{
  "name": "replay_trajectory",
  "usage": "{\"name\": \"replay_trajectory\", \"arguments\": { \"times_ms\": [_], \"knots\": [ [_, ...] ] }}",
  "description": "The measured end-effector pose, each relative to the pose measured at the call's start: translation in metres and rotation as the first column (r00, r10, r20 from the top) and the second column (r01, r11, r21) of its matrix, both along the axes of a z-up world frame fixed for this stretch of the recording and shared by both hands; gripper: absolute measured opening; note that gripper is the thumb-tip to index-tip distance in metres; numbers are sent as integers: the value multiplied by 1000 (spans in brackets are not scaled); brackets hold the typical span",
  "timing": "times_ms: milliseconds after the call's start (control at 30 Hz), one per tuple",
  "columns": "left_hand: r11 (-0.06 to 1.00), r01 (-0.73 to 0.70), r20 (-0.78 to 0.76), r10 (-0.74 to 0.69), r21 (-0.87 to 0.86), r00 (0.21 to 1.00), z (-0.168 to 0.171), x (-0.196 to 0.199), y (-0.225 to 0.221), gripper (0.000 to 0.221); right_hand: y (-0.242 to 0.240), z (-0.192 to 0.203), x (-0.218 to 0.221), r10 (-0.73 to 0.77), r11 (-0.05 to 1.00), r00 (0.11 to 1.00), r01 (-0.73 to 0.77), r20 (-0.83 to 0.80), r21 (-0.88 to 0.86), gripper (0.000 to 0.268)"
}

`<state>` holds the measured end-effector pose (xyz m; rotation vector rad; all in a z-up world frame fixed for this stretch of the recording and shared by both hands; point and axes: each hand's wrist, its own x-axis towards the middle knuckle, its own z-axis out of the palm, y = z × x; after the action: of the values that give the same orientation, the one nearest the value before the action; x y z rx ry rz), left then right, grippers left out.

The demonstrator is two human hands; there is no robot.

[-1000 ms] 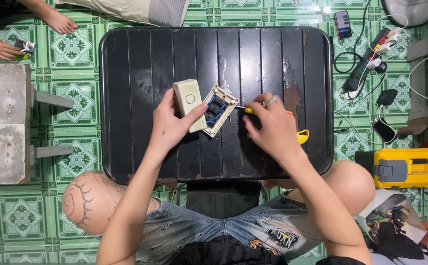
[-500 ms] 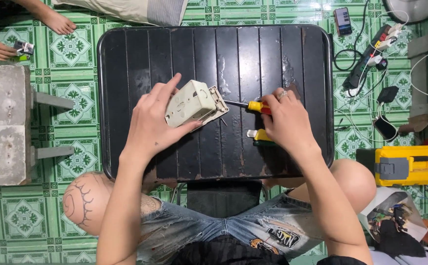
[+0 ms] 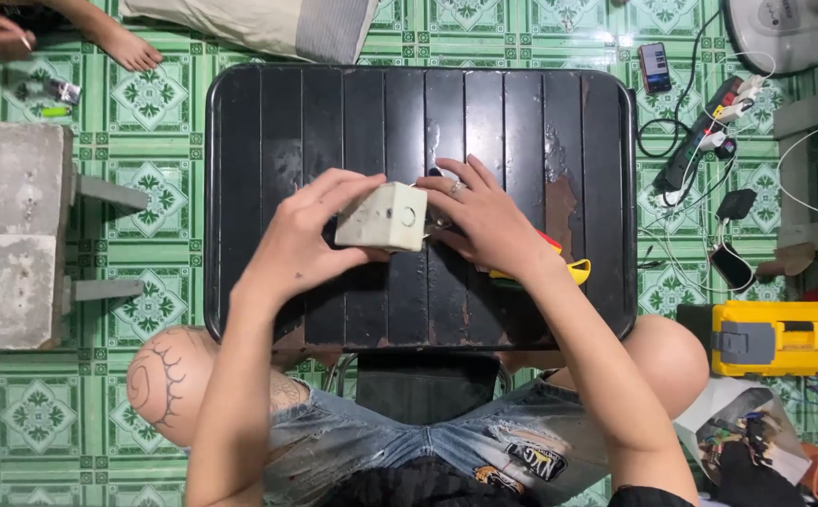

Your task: Unscrewing and disassembling an electrical outlet plate to access internal components.

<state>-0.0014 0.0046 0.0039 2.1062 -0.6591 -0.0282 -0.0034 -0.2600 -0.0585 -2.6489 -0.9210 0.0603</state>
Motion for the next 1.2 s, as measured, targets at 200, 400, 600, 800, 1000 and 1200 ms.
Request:
{"name": "replay_trajectory", "arguments": {
  "times_ms": [200, 400, 600, 800, 1000, 1200],
  "knots": [
    [995, -58, 132, 48, 77, 990, 6, 9, 35, 78, -2, -18, -1, -12, 999, 991, 17, 133, -42, 55],
    [978, -126, 230, 163, -167, 959, 15, 15, 63, 73, 1, -35, -2, -46, 998, 981, 52, 188, -29, 31],
    [962, -157, 64, 175, -225, 982, 10, 11, 72, 71, 9, -21, -7, -101, 991, 986, 88, 130, 105, 74],
    [954, -34, -66, 15, -299, 998, 9, 10, 46, 88, 38, 14, 25, 108, 994, 994, -108, -13, -4, 116],
    [982, -106, 14, 110, -158, 994, 9, 10, 59, 79, 58, -28, 63, 231, 971, 972, -227, 44, -77, 69],
    [990, -137, 70, 133, 45, 989, 6, 4, 74, 79, 59, -10, 51, 110, 991, 993, -113, -46, -65, 69]
  ]
}}
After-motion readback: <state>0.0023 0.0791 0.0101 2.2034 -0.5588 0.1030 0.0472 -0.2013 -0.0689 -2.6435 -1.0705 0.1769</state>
